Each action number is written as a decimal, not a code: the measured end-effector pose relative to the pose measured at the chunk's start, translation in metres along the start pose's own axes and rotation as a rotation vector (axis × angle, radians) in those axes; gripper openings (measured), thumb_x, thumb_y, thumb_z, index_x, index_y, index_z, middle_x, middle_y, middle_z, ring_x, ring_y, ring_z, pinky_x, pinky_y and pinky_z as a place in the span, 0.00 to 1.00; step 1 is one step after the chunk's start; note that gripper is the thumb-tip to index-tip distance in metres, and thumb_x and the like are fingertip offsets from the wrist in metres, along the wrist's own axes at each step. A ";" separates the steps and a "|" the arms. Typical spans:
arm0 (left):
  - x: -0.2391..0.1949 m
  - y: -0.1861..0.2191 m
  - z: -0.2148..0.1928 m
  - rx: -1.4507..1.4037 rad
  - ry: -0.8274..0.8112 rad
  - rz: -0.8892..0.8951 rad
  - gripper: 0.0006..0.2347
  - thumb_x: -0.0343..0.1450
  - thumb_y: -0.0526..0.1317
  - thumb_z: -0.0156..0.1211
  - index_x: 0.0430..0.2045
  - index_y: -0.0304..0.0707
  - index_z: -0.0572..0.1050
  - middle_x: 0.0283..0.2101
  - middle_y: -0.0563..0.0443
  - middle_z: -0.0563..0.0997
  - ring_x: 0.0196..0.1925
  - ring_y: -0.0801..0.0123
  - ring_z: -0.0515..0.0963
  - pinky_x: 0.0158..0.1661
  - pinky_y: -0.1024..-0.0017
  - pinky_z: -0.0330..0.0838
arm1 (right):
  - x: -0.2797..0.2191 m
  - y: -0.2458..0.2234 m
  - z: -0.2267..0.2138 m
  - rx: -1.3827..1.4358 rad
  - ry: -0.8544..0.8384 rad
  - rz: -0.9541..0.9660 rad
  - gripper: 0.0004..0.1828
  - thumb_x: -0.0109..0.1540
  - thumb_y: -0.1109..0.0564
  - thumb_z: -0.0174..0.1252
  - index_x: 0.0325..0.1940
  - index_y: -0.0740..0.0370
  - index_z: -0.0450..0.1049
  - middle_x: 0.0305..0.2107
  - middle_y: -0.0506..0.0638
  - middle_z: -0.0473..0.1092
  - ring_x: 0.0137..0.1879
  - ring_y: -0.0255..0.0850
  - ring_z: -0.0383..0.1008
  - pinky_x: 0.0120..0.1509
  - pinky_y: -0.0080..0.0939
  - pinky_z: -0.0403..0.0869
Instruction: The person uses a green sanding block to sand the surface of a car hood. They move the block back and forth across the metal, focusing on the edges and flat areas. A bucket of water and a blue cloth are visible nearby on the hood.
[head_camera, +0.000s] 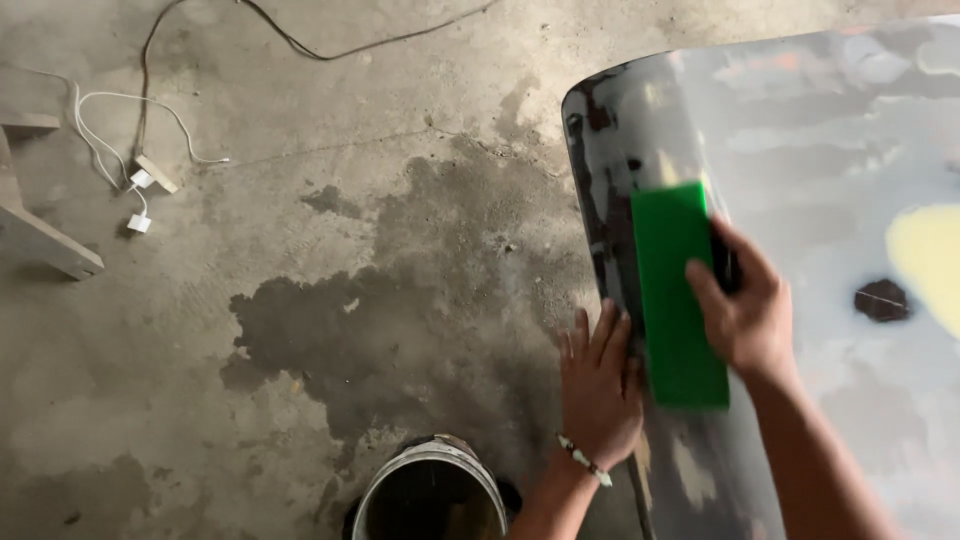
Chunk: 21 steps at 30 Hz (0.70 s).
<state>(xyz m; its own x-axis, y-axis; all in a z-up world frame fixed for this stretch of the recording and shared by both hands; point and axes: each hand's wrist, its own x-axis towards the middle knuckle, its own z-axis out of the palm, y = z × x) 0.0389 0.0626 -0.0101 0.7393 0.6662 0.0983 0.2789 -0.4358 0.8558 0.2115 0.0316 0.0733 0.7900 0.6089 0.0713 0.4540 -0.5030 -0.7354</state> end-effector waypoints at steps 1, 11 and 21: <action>-0.003 0.003 0.000 -0.002 0.003 -0.003 0.23 0.82 0.46 0.36 0.69 0.33 0.66 0.77 0.39 0.60 0.81 0.39 0.49 0.75 0.41 0.37 | -0.013 -0.002 0.001 -0.003 -0.003 -0.002 0.30 0.64 0.58 0.62 0.70 0.67 0.70 0.54 0.56 0.76 0.59 0.36 0.74 0.63 0.38 0.72; 0.023 0.050 -0.031 -0.415 0.119 -0.322 0.34 0.70 0.53 0.60 0.67 0.27 0.61 0.59 0.34 0.72 0.64 0.43 0.69 0.64 0.47 0.60 | -0.035 -0.006 -0.013 -0.214 -0.018 -0.094 0.31 0.64 0.56 0.63 0.71 0.61 0.69 0.59 0.58 0.71 0.63 0.50 0.72 0.66 0.48 0.70; 0.049 0.049 -0.007 -0.159 0.215 -0.208 0.41 0.58 0.45 0.74 0.65 0.27 0.60 0.58 0.29 0.67 0.61 0.39 0.69 0.57 0.44 0.67 | -0.005 0.036 -0.013 -0.189 0.193 -0.047 0.13 0.75 0.52 0.52 0.57 0.57 0.78 0.57 0.51 0.73 0.68 0.49 0.71 0.76 0.48 0.67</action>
<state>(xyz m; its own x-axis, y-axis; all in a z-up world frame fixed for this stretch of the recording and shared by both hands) 0.0842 0.0786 0.0400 0.5255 0.8508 0.0040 0.2981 -0.1885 0.9357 0.2291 0.0026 0.0551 0.8220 0.5153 0.2426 0.5465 -0.5937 -0.5906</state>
